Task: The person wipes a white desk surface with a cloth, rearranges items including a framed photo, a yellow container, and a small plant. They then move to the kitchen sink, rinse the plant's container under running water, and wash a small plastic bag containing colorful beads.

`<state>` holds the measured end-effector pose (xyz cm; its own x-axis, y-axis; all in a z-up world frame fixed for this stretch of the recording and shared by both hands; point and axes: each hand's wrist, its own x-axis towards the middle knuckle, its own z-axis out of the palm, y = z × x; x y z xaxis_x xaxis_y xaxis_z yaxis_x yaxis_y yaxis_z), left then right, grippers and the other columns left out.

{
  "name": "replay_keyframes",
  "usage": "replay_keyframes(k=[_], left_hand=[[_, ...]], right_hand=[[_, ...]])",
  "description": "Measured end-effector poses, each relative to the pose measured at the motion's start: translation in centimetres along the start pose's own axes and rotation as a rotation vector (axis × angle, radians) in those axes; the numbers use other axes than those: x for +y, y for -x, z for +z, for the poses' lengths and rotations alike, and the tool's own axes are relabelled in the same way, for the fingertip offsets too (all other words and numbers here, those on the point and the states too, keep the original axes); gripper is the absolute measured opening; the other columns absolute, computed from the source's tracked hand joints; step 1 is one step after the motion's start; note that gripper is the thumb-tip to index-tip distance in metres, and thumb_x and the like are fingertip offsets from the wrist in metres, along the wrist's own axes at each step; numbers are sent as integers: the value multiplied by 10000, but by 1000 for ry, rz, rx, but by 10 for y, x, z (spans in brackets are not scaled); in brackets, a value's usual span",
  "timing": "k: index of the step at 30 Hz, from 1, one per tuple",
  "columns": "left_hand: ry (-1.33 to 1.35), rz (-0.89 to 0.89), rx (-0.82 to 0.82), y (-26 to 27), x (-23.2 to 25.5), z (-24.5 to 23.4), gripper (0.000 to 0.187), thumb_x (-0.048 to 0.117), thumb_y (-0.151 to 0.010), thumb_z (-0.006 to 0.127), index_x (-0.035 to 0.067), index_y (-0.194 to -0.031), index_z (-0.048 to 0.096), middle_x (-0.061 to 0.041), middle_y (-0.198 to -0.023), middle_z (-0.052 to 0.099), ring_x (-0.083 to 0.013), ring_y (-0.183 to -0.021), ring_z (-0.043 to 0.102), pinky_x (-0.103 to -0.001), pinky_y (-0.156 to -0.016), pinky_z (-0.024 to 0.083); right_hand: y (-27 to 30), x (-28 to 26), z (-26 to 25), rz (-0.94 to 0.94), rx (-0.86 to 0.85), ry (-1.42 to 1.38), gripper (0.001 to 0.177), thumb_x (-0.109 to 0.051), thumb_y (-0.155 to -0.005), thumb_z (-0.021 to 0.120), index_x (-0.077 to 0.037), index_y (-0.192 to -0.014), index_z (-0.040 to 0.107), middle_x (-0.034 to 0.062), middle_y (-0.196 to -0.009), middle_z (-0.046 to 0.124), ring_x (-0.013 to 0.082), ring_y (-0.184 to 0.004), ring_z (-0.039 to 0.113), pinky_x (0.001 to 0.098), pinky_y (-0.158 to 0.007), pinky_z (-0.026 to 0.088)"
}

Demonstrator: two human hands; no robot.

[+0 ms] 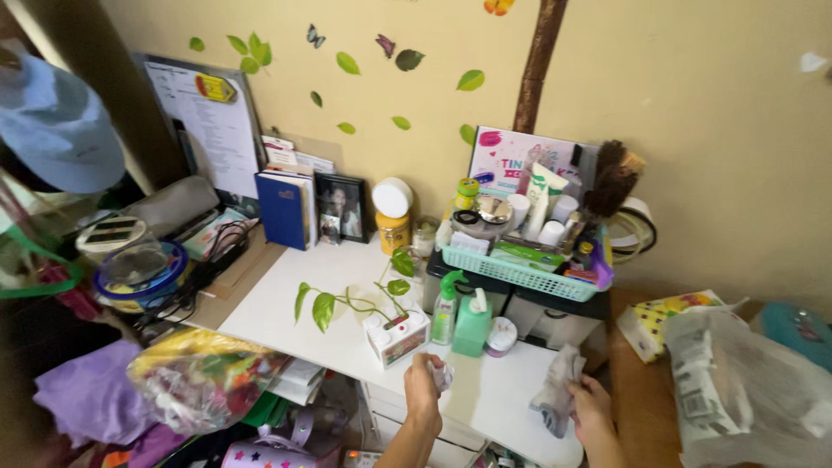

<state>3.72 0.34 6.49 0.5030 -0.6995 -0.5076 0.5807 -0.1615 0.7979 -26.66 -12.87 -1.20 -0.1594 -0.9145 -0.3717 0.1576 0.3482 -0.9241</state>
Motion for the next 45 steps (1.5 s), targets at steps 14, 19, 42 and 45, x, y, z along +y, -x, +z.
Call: replay_keyframes(k=[14, 19, 42, 45], left_hand=[[-548, 293, 349, -42, 32, -75, 650, 363, -694, 912, 89, -1207, 622, -36, -632, 672, -200, -662, 637, -383, -650, 486], [-857, 269, 268, -43, 74, -89, 1161, 395, -616, 967, 144, -1538, 308, -119, -1015, 737, -293, -963, 725, -424, -883, 546], [-745, 528, 9, -94, 61, -107, 932, 246, -571, 912, 154, -1376, 452, -137, -1225, 720, -325, -1155, 689, -396, -972, 538], [-742, 521, 58, -78, 67, -109, 949, 215, -519, 935, 152, -1351, 483, -125, -1240, 709, -311, -1149, 680, -391, -971, 527]], right_hand=[[11, 30, 45, -312, 31, 467, 452, -118, -827, 773, -76, -1262, 656, 144, -1174, 711, 292, -1089, 654, 387, -922, 508], [25, 37, 53, -832, 354, 958, 397, -207, -796, 762, -154, -1183, 693, 123, -1184, 714, 331, -1196, 626, 497, -1085, 439], [107, 6, 223, -662, -552, 636, 319, -28, -844, 683, -106, -1153, 671, 4, -1111, 748, 121, -773, 738, 272, -603, 567], [121, -9, 228, -670, -562, 656, 319, -40, -850, 691, -112, -1161, 678, 11, -1093, 739, 123, -772, 734, 273, -610, 564]])
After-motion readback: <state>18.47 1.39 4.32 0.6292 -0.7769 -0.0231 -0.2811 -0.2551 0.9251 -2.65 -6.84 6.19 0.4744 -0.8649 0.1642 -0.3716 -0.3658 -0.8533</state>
